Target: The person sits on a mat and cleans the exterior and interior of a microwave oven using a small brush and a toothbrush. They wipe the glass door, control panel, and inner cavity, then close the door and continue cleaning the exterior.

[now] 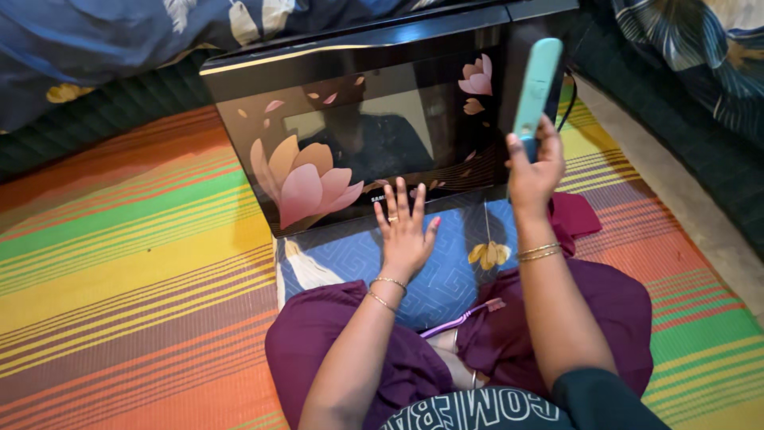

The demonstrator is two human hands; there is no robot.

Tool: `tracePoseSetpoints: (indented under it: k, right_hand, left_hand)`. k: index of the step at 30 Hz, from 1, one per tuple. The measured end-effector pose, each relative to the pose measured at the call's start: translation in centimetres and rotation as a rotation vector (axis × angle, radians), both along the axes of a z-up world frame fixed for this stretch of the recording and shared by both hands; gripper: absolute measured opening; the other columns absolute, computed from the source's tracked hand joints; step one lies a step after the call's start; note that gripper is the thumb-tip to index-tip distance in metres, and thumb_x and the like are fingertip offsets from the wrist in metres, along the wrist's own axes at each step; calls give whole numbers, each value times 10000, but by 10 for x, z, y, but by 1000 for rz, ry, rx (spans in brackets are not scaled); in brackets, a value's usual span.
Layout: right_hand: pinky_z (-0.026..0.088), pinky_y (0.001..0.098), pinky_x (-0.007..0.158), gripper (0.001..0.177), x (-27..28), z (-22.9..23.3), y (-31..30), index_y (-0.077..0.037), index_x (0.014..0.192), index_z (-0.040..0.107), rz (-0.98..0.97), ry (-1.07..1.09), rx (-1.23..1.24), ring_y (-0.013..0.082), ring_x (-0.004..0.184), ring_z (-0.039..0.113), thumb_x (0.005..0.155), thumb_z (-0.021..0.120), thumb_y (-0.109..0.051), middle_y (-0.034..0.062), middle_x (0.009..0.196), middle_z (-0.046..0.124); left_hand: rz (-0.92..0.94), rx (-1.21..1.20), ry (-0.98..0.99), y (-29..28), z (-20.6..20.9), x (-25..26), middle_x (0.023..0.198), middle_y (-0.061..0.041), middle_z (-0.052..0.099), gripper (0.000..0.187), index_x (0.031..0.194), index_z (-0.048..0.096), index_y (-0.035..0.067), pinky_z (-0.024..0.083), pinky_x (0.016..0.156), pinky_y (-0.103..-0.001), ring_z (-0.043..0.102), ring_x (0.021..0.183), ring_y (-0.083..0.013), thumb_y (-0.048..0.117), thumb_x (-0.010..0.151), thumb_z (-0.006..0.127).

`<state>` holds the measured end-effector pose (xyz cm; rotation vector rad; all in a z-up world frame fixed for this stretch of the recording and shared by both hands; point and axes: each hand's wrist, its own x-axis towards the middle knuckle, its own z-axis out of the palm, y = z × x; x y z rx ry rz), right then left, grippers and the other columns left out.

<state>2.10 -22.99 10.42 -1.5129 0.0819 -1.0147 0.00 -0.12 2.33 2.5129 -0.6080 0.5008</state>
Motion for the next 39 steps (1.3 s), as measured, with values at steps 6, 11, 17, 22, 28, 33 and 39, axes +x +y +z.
tracePoseSetpoints:
  k: [6, 11, 17, 22, 28, 33, 39]
  right_hand:
    - [560, 303, 977, 397, 2, 3, -16, 35, 1419, 571, -148, -49, -447, 182, 1129, 669, 1074, 766, 19, 123, 1299, 688]
    - [609, 226, 749, 469, 2, 0, -68, 32, 1439, 548, -112, 80, -270, 149, 1099, 673, 1040, 779, -54, 125, 1358, 660]
    - [571, 201, 686, 513, -10, -17, -105, 14, 1464, 517, -85, -12, -12, 137, 1081, 677, 1016, 762, -26, 127, 1347, 661]
    - [607, 241, 726, 497, -13, -19, -82, 10, 1424, 506, -138, 61, -100, 152, 1049, 656, 1013, 776, -63, 108, 1355, 589]
    - [525, 440, 1060, 594, -15, -10, -10, -6, 1474, 487, -113, 232, -617, 364, 1332, 614, 972, 765, -161, 232, 1547, 540]
    - [531, 423, 989, 740, -11, -2, -12, -32, 1571, 454, -323, 337, -827, 417, 1248, 631, 918, 783, -147, 245, 1516, 551]
    - [587, 286, 703, 600, -15, 2, -36, -23, 1542, 523, -7, 278, -94, 154, 858, 634, 984, 742, -53, 115, 1168, 670]
  left_hand:
    - [7, 63, 6, -6, -8, 3, 1720, -170, 70, 746, 1635, 274, 204, -22, 1227, -630, 6, 1588, -394, 532, 1008, 508]
    - [8, 97, 24, -6, -13, 5, 1718, -178, 70, 733, 1633, 278, 208, -54, 1217, -626, -1, 1583, -403, 533, 1014, 498]
    - [33, 139, -15, -7, -22, 7, 1722, -181, 79, 720, 1638, 293, 226, -61, 1222, -620, 3, 1587, -404, 534, 1020, 499]
    - [49, 173, -27, -7, -28, 9, 1717, -188, 80, 721, 1634, 302, 229, -64, 1215, -621, -2, 1582, -409, 537, 1015, 507]
    - [53, 187, 1, -5, -26, 8, 1718, -182, 77, 726, 1632, 301, 232, -64, 1215, -616, -6, 1580, -408, 538, 1008, 510]
    - [32, 163, 21, -4, -21, 7, 1713, -192, 78, 726, 1628, 304, 225, -46, 1212, -622, 7, 1578, -416, 512, 1003, 535]
    - [-18, -27, -235, 2, -19, 4, 1723, -217, 50, 718, 1641, 293, 205, 7, 1266, -642, 10, 1610, -415, 445, 1045, 614]
